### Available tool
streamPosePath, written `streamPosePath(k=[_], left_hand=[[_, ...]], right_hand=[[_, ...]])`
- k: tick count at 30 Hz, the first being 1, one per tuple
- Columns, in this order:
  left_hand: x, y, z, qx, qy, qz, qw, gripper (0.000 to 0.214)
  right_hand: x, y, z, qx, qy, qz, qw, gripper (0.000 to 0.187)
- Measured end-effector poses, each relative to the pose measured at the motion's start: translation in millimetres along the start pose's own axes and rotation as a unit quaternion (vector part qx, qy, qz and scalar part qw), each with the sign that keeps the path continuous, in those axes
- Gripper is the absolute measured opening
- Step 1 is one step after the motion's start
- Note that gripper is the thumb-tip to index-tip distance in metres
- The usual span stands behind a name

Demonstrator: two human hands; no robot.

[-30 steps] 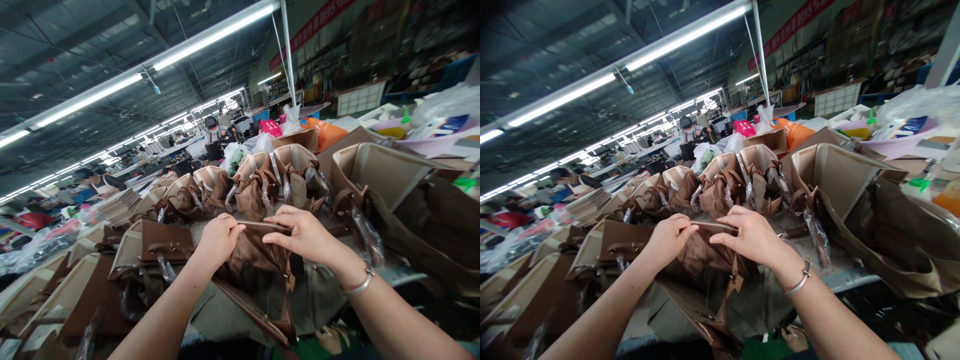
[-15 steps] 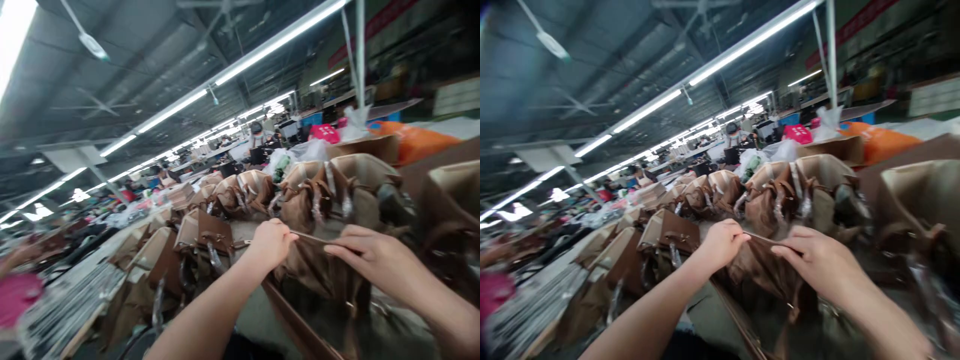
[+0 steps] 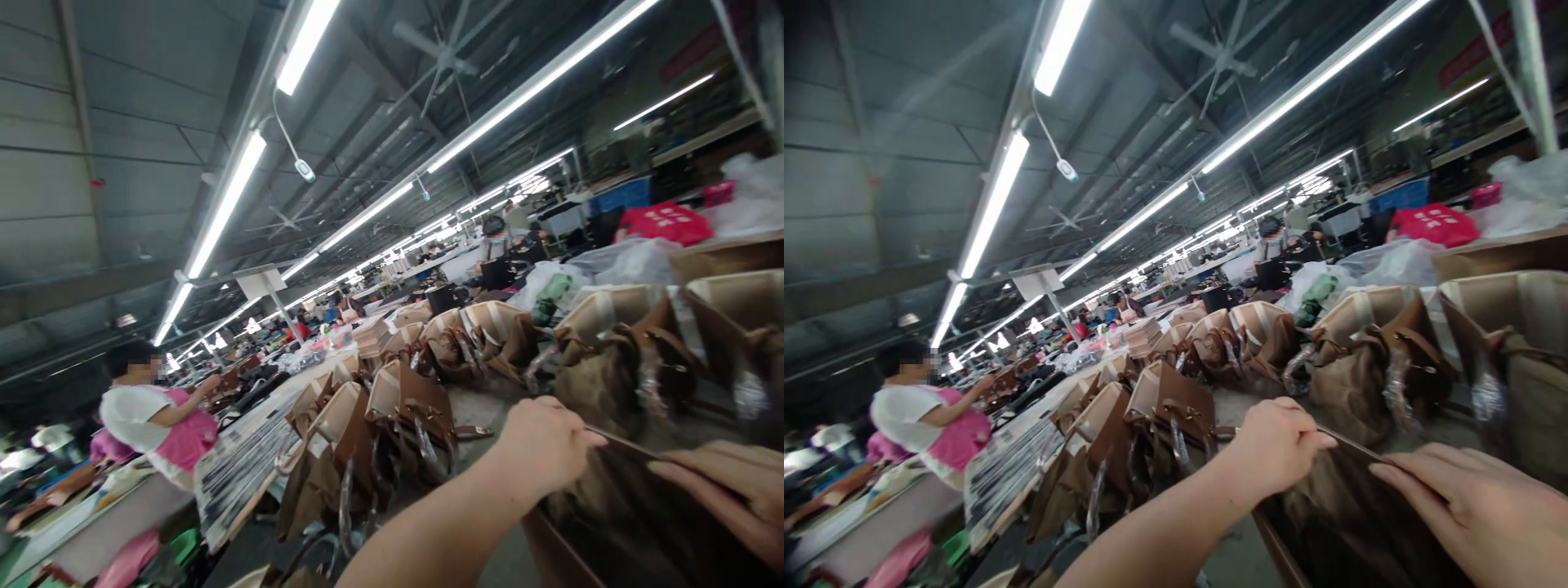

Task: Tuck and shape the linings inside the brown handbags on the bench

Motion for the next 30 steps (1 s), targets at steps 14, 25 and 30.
streamPosePath(k=[14,25,30], left_hand=[[-1.1,15.7,-2.5,-0.059,0.028,0.001,0.998,0.028],[1.6,13.8,-1.1,-0.037,0.034,0.001,0.999,0.025],[2.5,12.8,-2.2,-0.032,0.036,0.007,0.999,0.027]], right_hand=[[26.0,27.4,-28.4,-0.091,-0.072,-0.156,0.981,0.020],[27.8,26.4,-28.5,-0.099,-0.077,-0.152,0.980,0.029],[29.2,27.7,-26.5,-0.087,-0.076,-0.170,0.979,0.028]])
Point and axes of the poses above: each hand's wrist, its own x-axis towards the middle knuckle, its own y-axis out of the back of the hand, z = x × y, the point moved 9 cm from there along x, towards the middle knuckle, and after that the axes turned 13 degrees about y, right-handed, at the moved point
